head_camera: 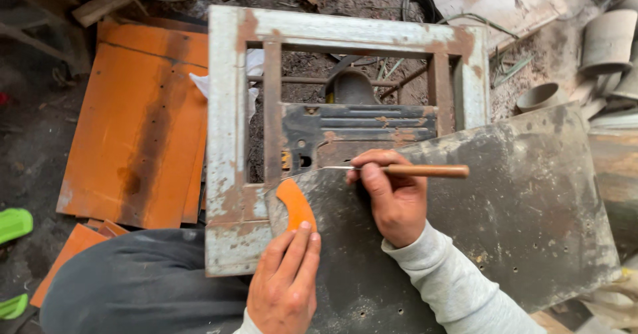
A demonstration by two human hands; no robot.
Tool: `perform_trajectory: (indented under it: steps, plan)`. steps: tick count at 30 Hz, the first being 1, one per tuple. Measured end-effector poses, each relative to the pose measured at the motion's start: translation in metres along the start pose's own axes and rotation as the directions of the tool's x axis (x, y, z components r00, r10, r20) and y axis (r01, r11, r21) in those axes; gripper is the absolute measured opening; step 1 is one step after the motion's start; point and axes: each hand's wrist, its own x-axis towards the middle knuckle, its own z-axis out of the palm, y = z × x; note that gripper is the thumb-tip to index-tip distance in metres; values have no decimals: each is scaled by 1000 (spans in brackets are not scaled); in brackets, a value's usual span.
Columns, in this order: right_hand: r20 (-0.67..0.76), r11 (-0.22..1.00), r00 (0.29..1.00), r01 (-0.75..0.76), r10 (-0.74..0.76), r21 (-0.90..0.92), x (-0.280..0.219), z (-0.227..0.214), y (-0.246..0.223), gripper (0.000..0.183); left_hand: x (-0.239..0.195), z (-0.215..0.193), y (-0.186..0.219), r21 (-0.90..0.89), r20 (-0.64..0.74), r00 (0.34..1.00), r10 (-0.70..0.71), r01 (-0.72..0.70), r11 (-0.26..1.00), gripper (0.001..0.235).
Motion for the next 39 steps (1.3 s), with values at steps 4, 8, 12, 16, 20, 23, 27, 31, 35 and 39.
perform_trajectory:
  steps: [4,8,12,16,20,23,27,31,35,39]
  plan:
    - [284,952,946,219,-153,-214,5,0,-20,15,-2,4,-1,50,-10,1000,6,-5,999,47]
    - [428,830,887,364,-172,-422,8,11,-23,11,-6,11,-5,33,-32,999,6,-5,999,52]
    - [489,754,859,419,-150,-506,9,12,-24,12,-9,15,-6,24,-55,998,7,-6,1000,52]
    - [525,741,840,437,-135,-510,13,11,-25,10,-12,14,-4,17,-13,999,-40,40,999,52]
    - [517,731,842,451,-157,-512,12,12,-23,7,-13,13,-5,7,14,999,-31,31,999,53]
    - [367,851,915,322,-167,-416,6,11,-19,11,-13,14,-6,20,5,1000,-13,13,1000,54]
    - [80,999,996,31,-33,31,8,3,-14,14,-15,14,-5,13,-2,1000,-15,15,1000,54]
    - [71,998,997,-13,17,-62,9,0,-15,16,-14,13,-2,14,22,998,-54,54,998,56]
    - [124,993,992,-4,19,-117,10,2,-20,16,-12,8,-2,-32,63,994,-89,91,995,59]
    - [325,904,940,223,-101,-365,15,6,-25,14,-10,8,-3,-44,66,996,-63,66,997,57]
